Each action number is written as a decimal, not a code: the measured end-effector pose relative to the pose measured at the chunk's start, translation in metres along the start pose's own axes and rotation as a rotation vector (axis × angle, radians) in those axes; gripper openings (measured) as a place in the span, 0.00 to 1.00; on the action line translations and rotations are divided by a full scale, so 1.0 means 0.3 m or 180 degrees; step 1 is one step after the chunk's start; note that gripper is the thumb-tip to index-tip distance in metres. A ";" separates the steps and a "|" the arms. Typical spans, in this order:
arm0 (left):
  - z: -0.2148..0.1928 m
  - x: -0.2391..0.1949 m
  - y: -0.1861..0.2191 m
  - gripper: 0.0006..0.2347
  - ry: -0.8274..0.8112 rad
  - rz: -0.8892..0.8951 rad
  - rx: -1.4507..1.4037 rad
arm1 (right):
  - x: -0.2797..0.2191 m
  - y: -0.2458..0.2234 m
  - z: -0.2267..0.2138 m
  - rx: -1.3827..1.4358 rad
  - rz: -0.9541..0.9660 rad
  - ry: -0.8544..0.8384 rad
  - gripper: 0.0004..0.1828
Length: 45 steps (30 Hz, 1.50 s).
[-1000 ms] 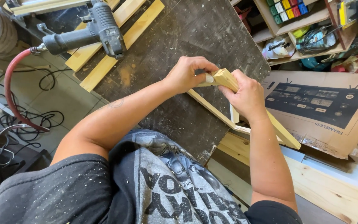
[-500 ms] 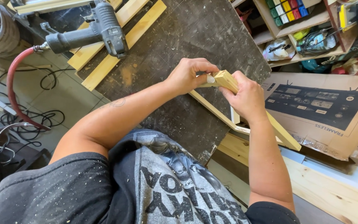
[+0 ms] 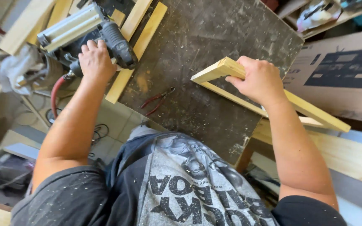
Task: Assembling a wooden frame by aligning strips and fastening them with a pneumatic nail gun, including using pliers to remove misplaced nails and a hammer for adjustments.
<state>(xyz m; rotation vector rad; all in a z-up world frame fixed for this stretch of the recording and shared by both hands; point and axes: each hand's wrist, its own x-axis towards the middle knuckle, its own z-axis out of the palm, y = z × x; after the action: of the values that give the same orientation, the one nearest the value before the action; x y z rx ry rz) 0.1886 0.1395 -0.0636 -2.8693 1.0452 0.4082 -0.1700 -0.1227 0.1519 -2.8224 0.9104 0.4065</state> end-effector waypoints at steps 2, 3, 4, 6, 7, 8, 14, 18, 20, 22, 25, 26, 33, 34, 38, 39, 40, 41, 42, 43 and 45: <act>-0.006 0.031 -0.005 0.39 -0.0078 -0.0084 -0.0010 | 0.005 -0.006 -0.003 0.0045 0.0016 -0.0017 0.16; -0.003 0.038 -0.006 0.39 -0.0168 -0.0209 -0.0084 | 0.003 -0.008 -0.003 0.0026 -0.0003 -0.0055 0.16; -0.006 0.033 -0.017 0.39 -0.0153 -0.0172 -0.0030 | 0.002 -0.008 0.006 0.0079 0.0032 -0.0033 0.16; -0.020 0.028 -0.038 0.43 -0.0190 -0.0357 -0.0332 | 0.004 -0.005 0.012 -0.0026 0.0043 -0.0007 0.18; -0.047 0.028 -0.046 0.43 -0.0160 -0.0331 -0.0290 | 0.008 -0.002 0.017 0.0016 0.0065 0.0026 0.18; -0.066 0.019 -0.053 0.38 -0.0261 -0.0302 -0.0677 | 0.006 0.002 0.025 0.0012 0.0024 0.0058 0.17; -0.457 -0.077 -0.035 0.26 -0.0313 -0.0340 -0.1039 | 0.008 0.003 0.052 -0.0140 -0.0087 0.0193 0.16; -0.783 -0.190 -0.045 0.14 -0.0412 -0.0089 -0.1182 | 0.002 -0.021 0.029 -0.0003 0.0004 0.0016 0.11; -0.984 -0.326 0.079 0.09 -0.0425 -0.0011 -0.1068 | 0.010 -0.017 0.036 0.0042 0.0030 0.0015 0.11; -1.131 -0.433 0.188 0.05 -0.0412 0.0048 -0.0972 | 0.024 -0.013 0.043 0.0067 0.0031 0.0035 0.11; -1.257 -0.536 0.337 0.05 -0.0372 0.0570 -0.0666 | 0.033 -0.012 0.055 -0.0019 0.0015 0.0068 0.12; -1.287 -0.563 0.391 0.05 -0.0468 0.0797 -0.0602 | 0.029 -0.016 0.050 -0.0058 -0.0029 0.0078 0.10; -1.383 -0.683 0.701 0.07 -0.0759 0.0948 0.0045 | 0.038 -0.024 0.060 0.0025 -0.0203 0.0096 0.09; -1.381 -0.683 0.721 0.07 -0.0754 0.0943 0.0081 | 0.041 -0.020 0.071 0.0059 -0.0205 0.0110 0.09; -1.368 -0.673 0.776 0.09 -0.0820 0.0760 0.0228 | 0.057 -0.010 0.119 0.0045 -0.0396 0.0390 0.12; -1.364 -0.669 0.784 0.09 -0.0837 0.0748 0.0200 | 0.060 -0.009 0.130 0.0068 -0.0433 0.0497 0.14; -1.362 -0.665 0.790 0.09 -0.0840 0.0749 0.0213 | 0.065 -0.007 0.141 0.0081 -0.0430 0.0498 0.14; -1.359 -0.659 0.795 0.08 -0.0865 0.0793 0.0237 | 0.070 -0.005 0.151 0.0057 -0.0441 0.0592 0.15; -1.357 -0.654 0.801 0.07 -0.0890 0.0839 0.0257 | 0.075 -0.003 0.160 0.0030 -0.0450 0.0686 0.16; -1.356 -0.652 0.807 0.07 -0.0892 0.0842 0.0268 | 0.077 -0.007 0.151 0.0041 -0.0445 0.0687 0.16; -1.353 -0.645 0.816 0.07 -0.0953 0.0754 0.0365 | 0.080 -0.013 0.132 0.0146 -0.0293 0.0290 0.10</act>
<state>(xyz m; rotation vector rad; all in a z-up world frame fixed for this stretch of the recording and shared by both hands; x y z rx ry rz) -0.0184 0.0126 0.3871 -2.4905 1.3021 0.7387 -0.1571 -0.1240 0.1073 -2.8478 0.7913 0.2440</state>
